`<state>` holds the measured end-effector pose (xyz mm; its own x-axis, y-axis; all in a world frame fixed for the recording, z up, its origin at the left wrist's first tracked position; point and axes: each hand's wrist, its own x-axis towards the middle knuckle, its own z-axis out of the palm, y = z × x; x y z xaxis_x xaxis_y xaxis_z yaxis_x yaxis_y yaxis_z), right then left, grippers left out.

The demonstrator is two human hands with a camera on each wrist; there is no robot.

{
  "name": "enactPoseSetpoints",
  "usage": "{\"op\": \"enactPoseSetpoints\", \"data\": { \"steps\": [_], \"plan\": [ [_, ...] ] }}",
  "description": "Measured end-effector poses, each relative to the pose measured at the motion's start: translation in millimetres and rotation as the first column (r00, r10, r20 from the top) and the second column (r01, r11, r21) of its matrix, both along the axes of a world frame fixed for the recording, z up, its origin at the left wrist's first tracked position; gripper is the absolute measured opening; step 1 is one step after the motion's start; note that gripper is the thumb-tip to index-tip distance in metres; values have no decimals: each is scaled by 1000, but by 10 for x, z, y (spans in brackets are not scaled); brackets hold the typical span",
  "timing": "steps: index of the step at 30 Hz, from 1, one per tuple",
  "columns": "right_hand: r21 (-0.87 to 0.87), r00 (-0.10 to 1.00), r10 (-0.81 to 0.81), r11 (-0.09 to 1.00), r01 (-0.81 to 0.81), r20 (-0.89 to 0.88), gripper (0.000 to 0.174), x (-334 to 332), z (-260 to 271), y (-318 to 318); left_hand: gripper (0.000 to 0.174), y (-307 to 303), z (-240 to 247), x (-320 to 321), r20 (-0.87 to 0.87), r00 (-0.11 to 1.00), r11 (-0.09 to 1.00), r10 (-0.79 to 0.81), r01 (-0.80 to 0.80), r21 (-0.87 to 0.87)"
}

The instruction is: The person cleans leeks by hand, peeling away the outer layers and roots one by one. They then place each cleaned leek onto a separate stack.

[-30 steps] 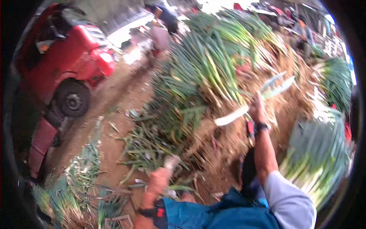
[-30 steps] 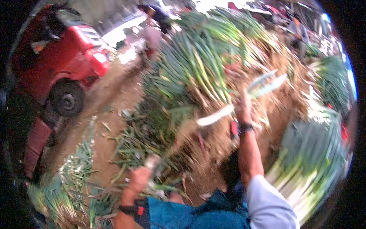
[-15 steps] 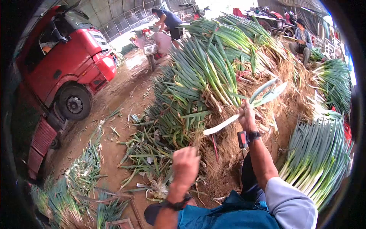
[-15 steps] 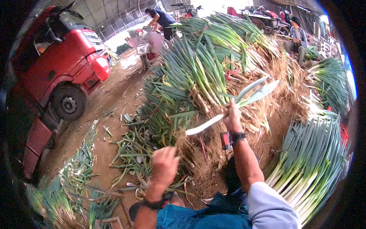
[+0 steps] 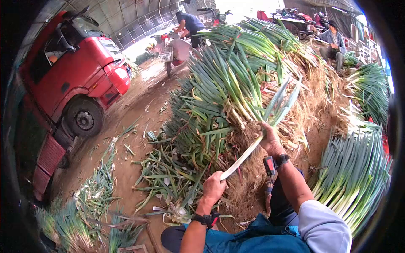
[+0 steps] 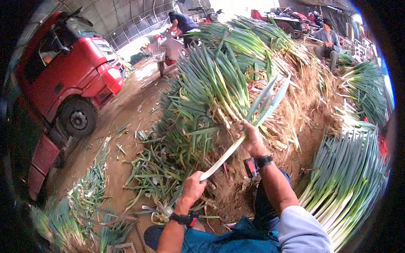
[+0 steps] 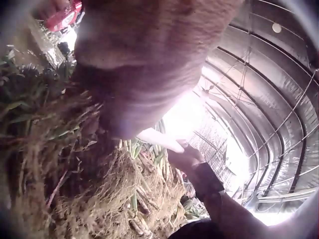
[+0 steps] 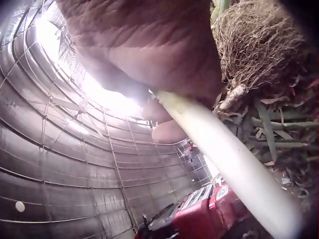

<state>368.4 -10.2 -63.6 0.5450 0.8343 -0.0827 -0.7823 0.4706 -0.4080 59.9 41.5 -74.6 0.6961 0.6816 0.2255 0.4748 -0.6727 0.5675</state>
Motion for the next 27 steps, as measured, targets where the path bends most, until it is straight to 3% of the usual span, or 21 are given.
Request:
{"op": "enactPoseSetpoints", "data": {
  "steps": [3,5,7,9,10,13,15,16,17,18,19,20,21,23,26,27],
  "plan": [
    [59,998,-43,997,44,-35,23,77,-23,-17,17,91,-45,-87,182,972,988,148,-137,-72],
    [187,999,29,982,-38,46,22,91,-10,-37,20,229,-145,-134,371,916,983,153,-102,-155],
    [216,990,71,972,-96,120,29,-7,83,-109,26,202,130,-206,388,869,847,307,-64,-527],
    [159,976,87,980,-120,197,33,-45,142,-119,24,238,208,-277,400,844,792,357,-46,-609],
    [181,949,97,971,-156,300,45,-60,167,-142,25,267,219,-322,365,866,832,341,-98,-546],
    [176,930,82,972,-154,359,33,-61,202,-188,26,355,162,-527,236,928,933,288,-216,-288],
    [122,915,-27,992,-25,402,32,-48,222,-162,27,373,49,-744,125,964,972,235,-230,-56],
    [-31,886,-89,993,116,455,32,-74,349,-203,28,366,87,-868,32,969,954,246,-236,-186],
    [-58,876,-133,982,180,463,29,-74,380,-183,27,358,204,-978,-78,975,943,209,-222,-250],
    [-344,734,47,902,261,678,27,35,443,-319,27,562,-122,-1209,-144,969,954,201,-227,-196],
    [-351,737,28,891,288,676,33,177,220,-247,28,592,-168,-1356,-133,966,961,222,-240,-134],
    [-97,777,-211,939,329,593,33,201,80,-88,38,659,-149,-1500,-322,913,942,250,-306,-136],
    [-53,805,-234,949,312,545,33,155,152,-100,48,640,-90,-1591,-447,847,948,288,-319,6],
    [-83,838,-268,934,346,475,34,93,182,-78,45,450,249,-1489,-540,756,929,369,-287,232],
    [-16,800,-298,934,358,521,35,44,107,-5,35,263,533,-1032,-223,939,908,260,-160,387],
    [-91,773,-279,913,397,569,34,-107,262,-57,33,150,655,-780,-137,967,888,213,-133,440]
  ]
}}
